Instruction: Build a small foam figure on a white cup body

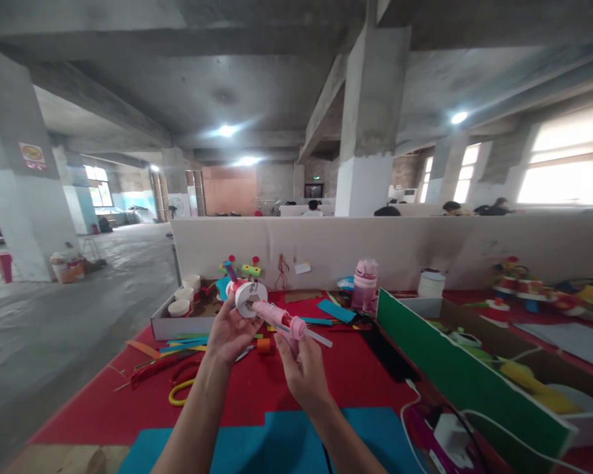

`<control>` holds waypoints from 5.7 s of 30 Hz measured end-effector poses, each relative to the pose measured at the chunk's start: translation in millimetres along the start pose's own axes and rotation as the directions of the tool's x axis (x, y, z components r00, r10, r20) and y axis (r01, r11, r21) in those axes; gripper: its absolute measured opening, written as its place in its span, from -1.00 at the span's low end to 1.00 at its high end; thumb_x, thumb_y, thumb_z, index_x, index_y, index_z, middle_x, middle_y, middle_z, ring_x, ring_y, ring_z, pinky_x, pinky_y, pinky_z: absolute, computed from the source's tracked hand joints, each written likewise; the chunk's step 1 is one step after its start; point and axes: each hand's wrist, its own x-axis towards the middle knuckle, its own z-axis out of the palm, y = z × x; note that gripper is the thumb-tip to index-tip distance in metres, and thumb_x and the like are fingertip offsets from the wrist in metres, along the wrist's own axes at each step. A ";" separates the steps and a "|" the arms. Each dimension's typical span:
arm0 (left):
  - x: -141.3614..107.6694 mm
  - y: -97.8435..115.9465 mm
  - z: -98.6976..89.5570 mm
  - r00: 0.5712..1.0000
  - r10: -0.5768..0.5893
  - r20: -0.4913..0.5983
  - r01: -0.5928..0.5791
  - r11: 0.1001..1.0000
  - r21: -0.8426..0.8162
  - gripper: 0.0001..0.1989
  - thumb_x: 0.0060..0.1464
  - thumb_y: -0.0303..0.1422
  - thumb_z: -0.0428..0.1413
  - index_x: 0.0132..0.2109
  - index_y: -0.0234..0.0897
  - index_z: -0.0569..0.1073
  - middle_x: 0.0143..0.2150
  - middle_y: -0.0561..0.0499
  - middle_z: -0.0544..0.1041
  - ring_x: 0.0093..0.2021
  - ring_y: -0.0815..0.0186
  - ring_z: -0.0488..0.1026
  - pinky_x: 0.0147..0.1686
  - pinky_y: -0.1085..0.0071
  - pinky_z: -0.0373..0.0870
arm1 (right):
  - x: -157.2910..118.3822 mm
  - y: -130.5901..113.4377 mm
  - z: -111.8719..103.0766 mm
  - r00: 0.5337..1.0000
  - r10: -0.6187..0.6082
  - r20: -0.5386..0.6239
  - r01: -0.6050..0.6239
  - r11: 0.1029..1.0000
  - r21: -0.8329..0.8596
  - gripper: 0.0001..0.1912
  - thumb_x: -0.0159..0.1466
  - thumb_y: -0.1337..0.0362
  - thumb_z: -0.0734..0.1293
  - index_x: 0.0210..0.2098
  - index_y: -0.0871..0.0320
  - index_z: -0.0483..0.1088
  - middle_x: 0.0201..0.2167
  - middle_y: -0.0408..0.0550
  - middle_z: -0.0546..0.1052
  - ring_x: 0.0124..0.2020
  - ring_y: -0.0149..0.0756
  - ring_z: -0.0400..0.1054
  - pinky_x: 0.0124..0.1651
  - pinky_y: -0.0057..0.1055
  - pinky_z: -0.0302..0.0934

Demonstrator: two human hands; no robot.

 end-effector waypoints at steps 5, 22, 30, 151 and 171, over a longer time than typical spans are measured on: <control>0.5 -1.0 -0.8 1.000 -0.009 0.011 0.009 1.000 0.000 -0.67 0.27 -0.25 0.00 0.06 -0.31 0.47 -0.22 -0.11 0.61 -0.23 0.23 0.55 -0.13 0.29 0.46 | 0.2 1.0 0.9 1.000 -0.004 -0.010 0.004 1.000 -0.012 -0.78 0.36 0.18 0.23 -0.22 0.18 0.43 -0.41 0.00 0.56 -0.44 -0.28 0.43 -0.36 -0.44 0.30; -0.3 -2.3 -0.9 0.999 -0.002 -0.038 0.002 1.000 -0.008 -0.69 0.28 -0.27 -0.02 0.03 -0.31 0.49 -0.26 -0.10 0.62 -0.20 0.20 0.56 -0.09 0.21 0.45 | 6.5 -0.1 -2.4 0.998 -0.042 -0.041 0.042 0.999 -0.015 -0.83 0.35 0.22 0.23 -0.18 0.17 0.40 -0.40 -0.01 0.56 -0.41 -0.28 0.46 -0.37 -0.46 0.29; 1.5 -2.8 -2.2 1.000 -0.001 -0.031 0.001 1.000 -0.005 -0.67 0.27 -0.24 0.00 0.04 -0.32 0.48 -0.26 -0.10 0.62 -0.18 0.19 0.56 -0.08 0.21 0.45 | 7.3 -4.4 -6.2 0.998 -0.052 -0.042 0.051 0.998 -0.027 -0.81 0.35 0.22 0.23 -0.20 0.17 0.42 -0.41 -0.01 0.58 -0.43 -0.28 0.46 -0.40 -0.46 0.29; 4.0 -0.8 -3.4 0.997 0.038 -0.073 -0.038 0.999 0.013 -0.67 0.23 -0.21 0.03 0.02 -0.31 0.47 -0.13 -0.16 0.60 -0.15 0.14 0.54 -0.09 0.14 0.47 | -8.2 10.9 -13.5 0.996 0.076 -0.039 -0.078 0.996 -0.046 -0.72 0.34 0.14 0.23 -0.15 0.20 0.44 -0.30 0.10 0.61 -0.30 -0.17 0.51 -0.25 -0.36 0.38; 1.8 -1.9 -2.9 0.998 0.025 -0.055 -0.024 0.999 0.025 -0.65 0.25 -0.22 0.01 0.07 -0.31 0.46 -0.23 -0.13 0.61 -0.21 0.17 0.55 -0.16 0.23 0.49 | -13.2 2.2 -6.1 0.995 0.095 -0.015 -0.094 0.995 0.038 -0.79 0.33 0.18 0.25 -0.21 0.17 0.44 -0.40 0.03 0.58 -0.40 -0.22 0.48 -0.34 -0.40 0.35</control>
